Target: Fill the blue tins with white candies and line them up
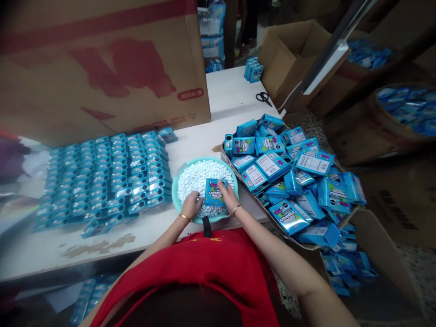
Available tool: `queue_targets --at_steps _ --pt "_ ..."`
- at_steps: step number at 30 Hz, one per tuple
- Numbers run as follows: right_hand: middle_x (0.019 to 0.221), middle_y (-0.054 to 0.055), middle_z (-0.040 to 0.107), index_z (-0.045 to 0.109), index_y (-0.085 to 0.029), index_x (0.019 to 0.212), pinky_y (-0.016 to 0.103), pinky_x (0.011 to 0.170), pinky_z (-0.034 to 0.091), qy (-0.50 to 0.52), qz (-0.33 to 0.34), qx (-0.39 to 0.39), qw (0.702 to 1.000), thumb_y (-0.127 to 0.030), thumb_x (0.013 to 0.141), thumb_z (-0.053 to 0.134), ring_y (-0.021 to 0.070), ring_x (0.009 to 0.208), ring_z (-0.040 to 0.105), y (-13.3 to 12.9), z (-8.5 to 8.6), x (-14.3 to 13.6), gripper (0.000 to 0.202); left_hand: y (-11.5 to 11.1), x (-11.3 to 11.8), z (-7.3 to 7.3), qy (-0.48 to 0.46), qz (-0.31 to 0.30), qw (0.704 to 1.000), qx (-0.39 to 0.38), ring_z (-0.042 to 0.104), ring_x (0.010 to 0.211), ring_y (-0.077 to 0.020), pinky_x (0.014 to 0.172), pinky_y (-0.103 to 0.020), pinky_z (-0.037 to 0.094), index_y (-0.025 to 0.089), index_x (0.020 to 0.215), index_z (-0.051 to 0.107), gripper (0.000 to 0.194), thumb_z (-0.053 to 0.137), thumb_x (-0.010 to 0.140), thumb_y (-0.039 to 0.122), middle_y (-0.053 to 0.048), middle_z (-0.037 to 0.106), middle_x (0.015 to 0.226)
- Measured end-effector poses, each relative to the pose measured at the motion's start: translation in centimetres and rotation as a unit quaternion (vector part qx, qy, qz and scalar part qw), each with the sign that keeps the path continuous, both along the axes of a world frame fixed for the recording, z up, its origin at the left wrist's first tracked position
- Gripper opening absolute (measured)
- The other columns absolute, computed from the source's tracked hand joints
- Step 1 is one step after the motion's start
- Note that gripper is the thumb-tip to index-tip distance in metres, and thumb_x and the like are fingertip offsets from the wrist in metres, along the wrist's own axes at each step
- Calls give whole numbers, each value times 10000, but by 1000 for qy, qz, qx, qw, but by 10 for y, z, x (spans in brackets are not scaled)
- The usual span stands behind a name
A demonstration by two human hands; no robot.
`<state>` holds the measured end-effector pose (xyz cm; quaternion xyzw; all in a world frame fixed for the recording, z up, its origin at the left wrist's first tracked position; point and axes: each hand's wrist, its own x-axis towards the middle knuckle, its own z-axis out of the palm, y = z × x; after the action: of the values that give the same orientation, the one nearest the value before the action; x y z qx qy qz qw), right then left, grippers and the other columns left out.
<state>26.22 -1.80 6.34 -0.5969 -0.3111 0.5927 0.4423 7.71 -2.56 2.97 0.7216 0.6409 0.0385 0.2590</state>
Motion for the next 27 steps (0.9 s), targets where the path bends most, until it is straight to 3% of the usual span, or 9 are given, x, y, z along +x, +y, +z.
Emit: queue_targets --at_steps 3,6,11,14,19,23,27 --pt "1132 76 682 583 -213 1119 433 924 515 37 1 -21 999 -605 762 593 262 1071 630 0 18 9 530 6 -11 1 -31 -18 999 6 565 869 -190 808 -302 444 162 899 577 122 525 876 269 -68 603 900" --pt "1060 64 691 564 -212 1090 414 907 517 -13 10 54 998 -538 741 656 250 1015 636 -5 30 24 486 8 -29 10 -77 -46 996 16 561 838 -170 799 -292 452 157 1015 579 219 547 874 322 -53 609 901" --pt "1073 60 640 520 -222 1137 407 903 501 -174 64 171 968 -464 794 639 234 997 611 -18 25 46 436 16 -53 31 -159 -100 982 32 570 818 -160 779 -297 464 172 1128 557 303 523 893 360 -54 616 930" --pt "1114 79 617 506 -221 1183 413 927 481 -270 110 224 930 -417 831 619 243 1036 593 -23 21 53 418 22 -58 53 -164 -109 980 41 562 771 -143 751 -286 465 181 1105 558 275 531 893 354 -43 608 913" --pt "1105 116 619 512 -204 1192 437 915 493 -370 131 302 869 -366 863 587 266 1043 589 -19 18 51 375 32 -54 102 -156 -155 974 55 530 690 -117 679 -257 455 180 1082 555 237 531 899 329 -23 585 840" --pt "1099 122 632 512 -199 1200 450 897 509 -396 164 355 831 -278 873 546 273 1039 590 -11 19 41 337 44 -44 137 -129 -238 961 54 563 714 -124 684 -258 467 178 1086 541 218 503 913 306 -37 609 873" --pt "1119 129 625 508 -191 1219 472 904 504 -408 176 370 816 -190 836 529 282 1046 581 -6 19 32 384 57 -26 168 -21 -320 946 44 598 788 -160 693 -279 471 174 1055 551 196 454 926 284 -61 631 931"
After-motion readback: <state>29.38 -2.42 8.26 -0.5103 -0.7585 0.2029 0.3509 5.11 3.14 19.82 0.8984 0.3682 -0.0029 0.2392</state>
